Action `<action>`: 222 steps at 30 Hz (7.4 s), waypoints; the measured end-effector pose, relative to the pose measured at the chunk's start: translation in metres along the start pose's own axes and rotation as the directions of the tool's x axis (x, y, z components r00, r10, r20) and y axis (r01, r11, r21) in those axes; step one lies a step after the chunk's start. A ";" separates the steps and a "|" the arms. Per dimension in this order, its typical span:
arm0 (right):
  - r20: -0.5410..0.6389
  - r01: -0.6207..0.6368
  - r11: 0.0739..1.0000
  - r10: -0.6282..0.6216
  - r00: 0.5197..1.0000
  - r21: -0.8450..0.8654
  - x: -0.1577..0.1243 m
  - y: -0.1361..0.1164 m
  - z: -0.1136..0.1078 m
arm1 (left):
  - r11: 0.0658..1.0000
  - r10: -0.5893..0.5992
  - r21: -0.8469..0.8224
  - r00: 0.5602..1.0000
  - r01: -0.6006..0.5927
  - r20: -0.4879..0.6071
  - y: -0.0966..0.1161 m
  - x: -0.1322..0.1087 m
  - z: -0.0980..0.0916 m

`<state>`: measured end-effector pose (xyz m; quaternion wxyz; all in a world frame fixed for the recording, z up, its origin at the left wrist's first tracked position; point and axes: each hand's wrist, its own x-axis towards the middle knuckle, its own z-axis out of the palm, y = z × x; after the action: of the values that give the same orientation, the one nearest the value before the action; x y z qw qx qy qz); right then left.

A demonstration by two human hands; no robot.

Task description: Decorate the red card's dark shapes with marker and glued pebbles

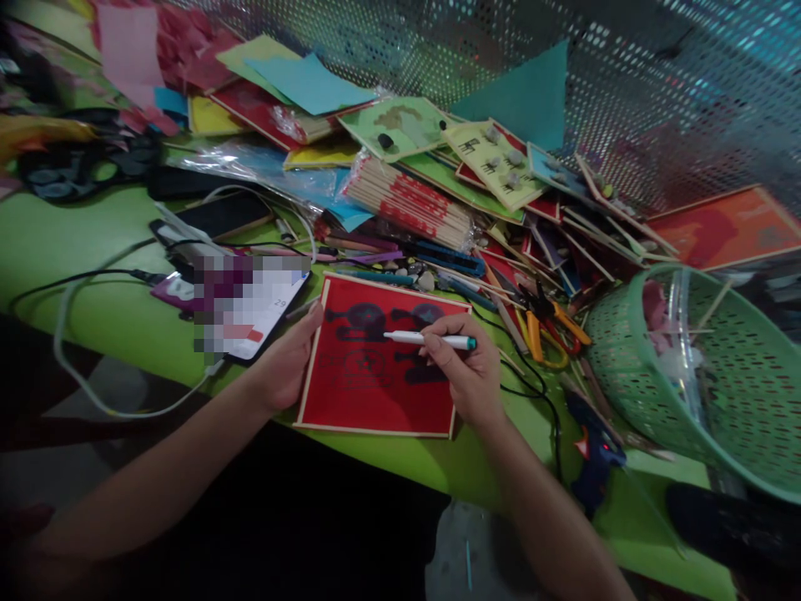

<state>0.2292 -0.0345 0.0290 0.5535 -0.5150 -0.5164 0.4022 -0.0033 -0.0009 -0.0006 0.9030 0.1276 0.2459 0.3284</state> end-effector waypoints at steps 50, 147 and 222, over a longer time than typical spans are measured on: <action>-0.012 0.031 0.999 -0.032 0.999 -0.015 0.000 -0.001 -0.001 | 1.000 0.002 0.010 1.000 -0.002 0.010 0.000 -0.001 -0.001; 0.062 -0.014 1.000 0.016 0.998 -0.026 -0.003 0.000 0.007 | 1.000 0.008 0.020 0.993 -0.010 0.115 -0.003 0.001 -0.008; 0.051 0.039 0.998 -0.037 0.998 -0.046 -0.005 -0.001 0.009 | 1.000 -0.001 0.007 0.996 0.001 0.094 -0.004 0.003 -0.011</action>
<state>0.2195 -0.0379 0.0288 0.5357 -0.5079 -0.5491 0.3919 -0.0053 -0.0010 -0.0127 0.9132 0.1461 0.2046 0.3207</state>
